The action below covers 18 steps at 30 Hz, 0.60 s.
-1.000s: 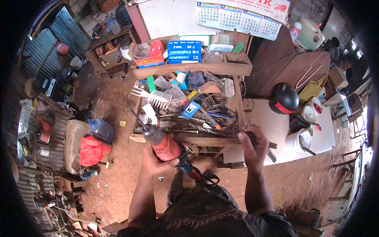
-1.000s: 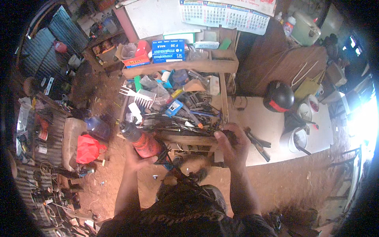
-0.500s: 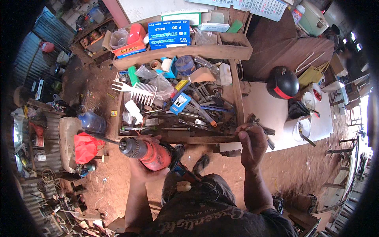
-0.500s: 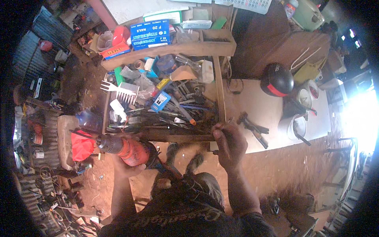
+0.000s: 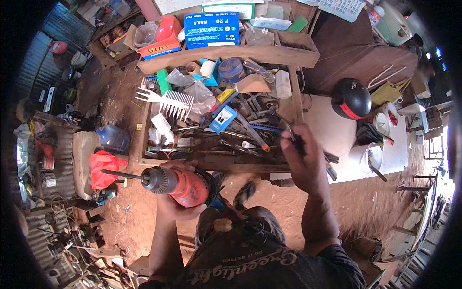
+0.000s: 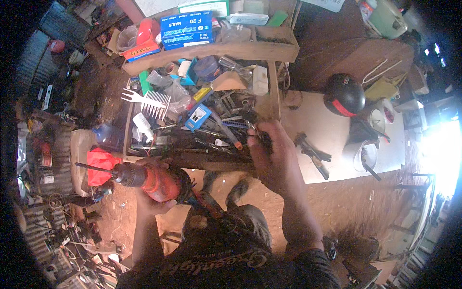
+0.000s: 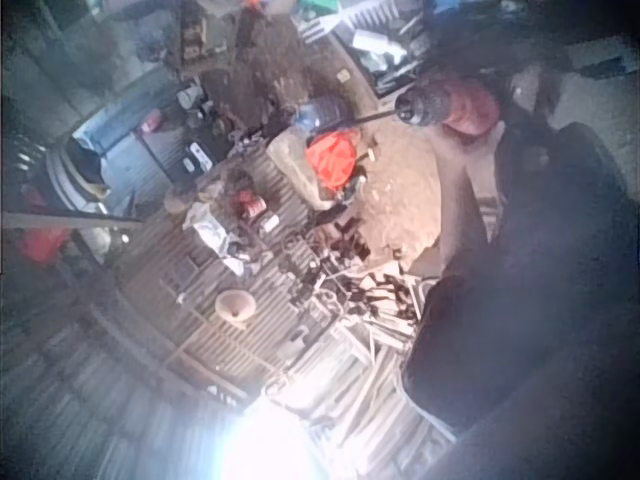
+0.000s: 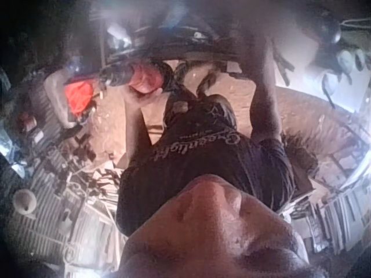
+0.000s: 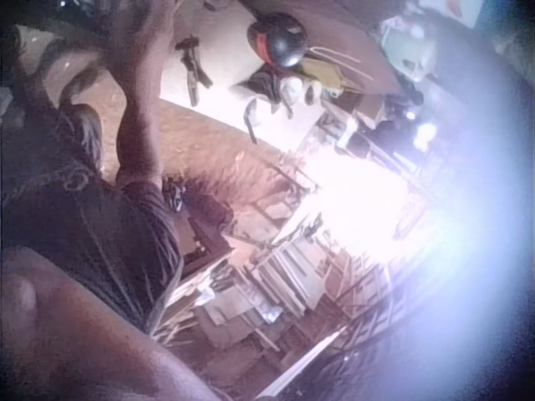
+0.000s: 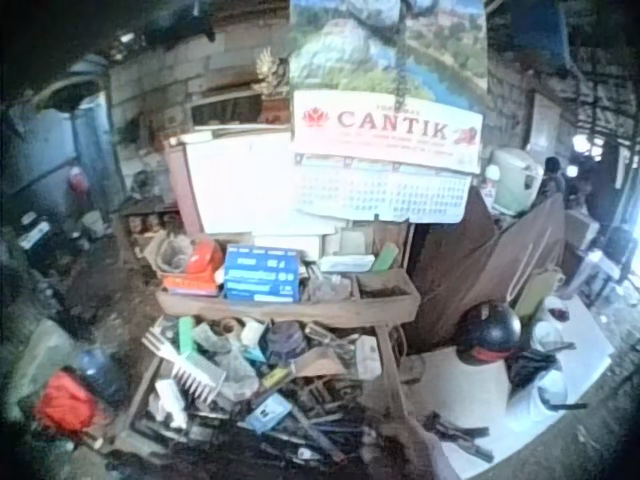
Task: The person uses a hammer and a small wooden block to tap a metal hinge into place on a large wooden door frame. They then walk to a workbench, pick up a power drill, and search through a cluttered drawer for a drill bit.
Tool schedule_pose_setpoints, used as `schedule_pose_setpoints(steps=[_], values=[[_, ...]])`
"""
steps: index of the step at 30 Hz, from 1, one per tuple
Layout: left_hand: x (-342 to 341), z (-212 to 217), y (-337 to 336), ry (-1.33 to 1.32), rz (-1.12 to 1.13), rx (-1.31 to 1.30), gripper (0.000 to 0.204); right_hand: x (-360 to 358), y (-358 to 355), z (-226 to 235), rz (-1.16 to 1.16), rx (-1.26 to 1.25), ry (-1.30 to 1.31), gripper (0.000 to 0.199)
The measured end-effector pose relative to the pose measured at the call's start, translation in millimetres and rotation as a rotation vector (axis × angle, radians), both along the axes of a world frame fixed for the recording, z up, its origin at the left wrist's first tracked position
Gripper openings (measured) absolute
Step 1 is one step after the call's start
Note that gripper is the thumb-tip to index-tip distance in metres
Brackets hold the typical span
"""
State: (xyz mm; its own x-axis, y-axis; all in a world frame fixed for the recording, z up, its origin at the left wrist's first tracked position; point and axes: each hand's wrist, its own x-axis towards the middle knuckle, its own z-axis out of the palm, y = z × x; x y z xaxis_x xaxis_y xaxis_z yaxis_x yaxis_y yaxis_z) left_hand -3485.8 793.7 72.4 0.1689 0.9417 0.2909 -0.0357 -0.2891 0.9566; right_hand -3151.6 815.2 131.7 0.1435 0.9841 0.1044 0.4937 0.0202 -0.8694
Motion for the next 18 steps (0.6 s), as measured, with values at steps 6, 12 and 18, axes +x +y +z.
schedule_pose_setpoints(steps=[6, 12, 18], values=[[1.8, 3.5, 6.7, 0.009, -0.038, 0.099, 0.099, -10.8, 19.9, 15.2, 0.273, -0.127, -0.447, 0.033], [3.9, 0.2, 5.8, -0.031, -0.025, 0.096, 0.098, -8.4, 27.5, 6.5, 0.234, -0.1, -0.539, 0.03], [1.8, 2.5, 8.9, 0.01, -0.05, 0.096, 0.1, -20.4, 15.5, 12.4, 0.401, -0.108, -0.56, 0.028]])
